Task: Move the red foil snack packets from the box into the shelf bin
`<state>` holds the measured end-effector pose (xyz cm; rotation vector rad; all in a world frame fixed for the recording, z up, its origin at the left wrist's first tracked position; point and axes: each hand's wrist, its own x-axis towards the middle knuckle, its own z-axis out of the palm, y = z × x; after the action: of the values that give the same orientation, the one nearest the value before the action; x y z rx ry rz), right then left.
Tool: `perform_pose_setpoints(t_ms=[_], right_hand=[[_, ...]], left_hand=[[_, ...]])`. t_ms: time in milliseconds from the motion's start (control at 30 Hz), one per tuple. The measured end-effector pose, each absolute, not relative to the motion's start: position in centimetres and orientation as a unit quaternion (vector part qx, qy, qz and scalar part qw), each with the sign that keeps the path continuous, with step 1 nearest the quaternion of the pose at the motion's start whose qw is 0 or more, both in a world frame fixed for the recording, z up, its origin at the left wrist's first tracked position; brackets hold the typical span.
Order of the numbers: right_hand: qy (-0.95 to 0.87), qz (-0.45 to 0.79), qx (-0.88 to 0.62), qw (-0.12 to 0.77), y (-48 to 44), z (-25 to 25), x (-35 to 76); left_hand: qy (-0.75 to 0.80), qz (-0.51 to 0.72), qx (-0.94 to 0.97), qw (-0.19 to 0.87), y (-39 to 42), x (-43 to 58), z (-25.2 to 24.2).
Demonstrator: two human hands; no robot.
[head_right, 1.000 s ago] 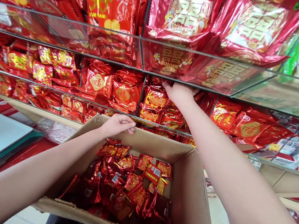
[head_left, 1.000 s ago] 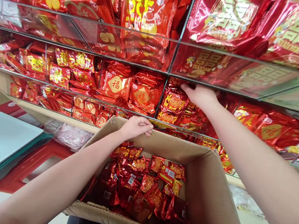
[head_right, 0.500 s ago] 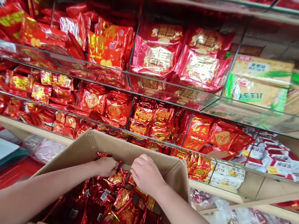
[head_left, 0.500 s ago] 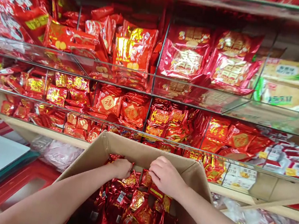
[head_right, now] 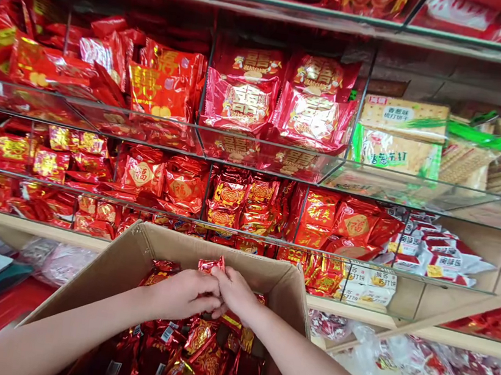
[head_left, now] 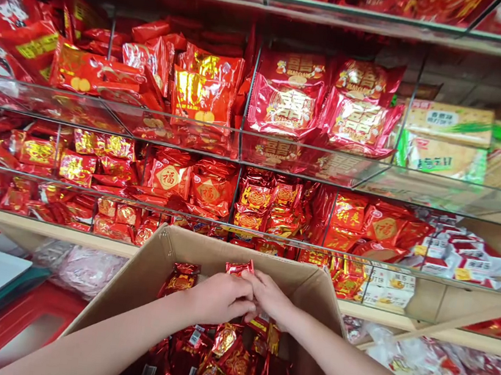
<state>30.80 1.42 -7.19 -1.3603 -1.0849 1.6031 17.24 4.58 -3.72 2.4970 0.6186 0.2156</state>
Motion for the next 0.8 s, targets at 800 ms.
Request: perform_pose_setpoints(t_ms=[800], right_hand=[[-0.538,0.495,-0.463,0.501,1.1,-3.6,31.4]], left_hand=[[0.442,0.347,0.720,0.406,6.3,17.7,-2.6]])
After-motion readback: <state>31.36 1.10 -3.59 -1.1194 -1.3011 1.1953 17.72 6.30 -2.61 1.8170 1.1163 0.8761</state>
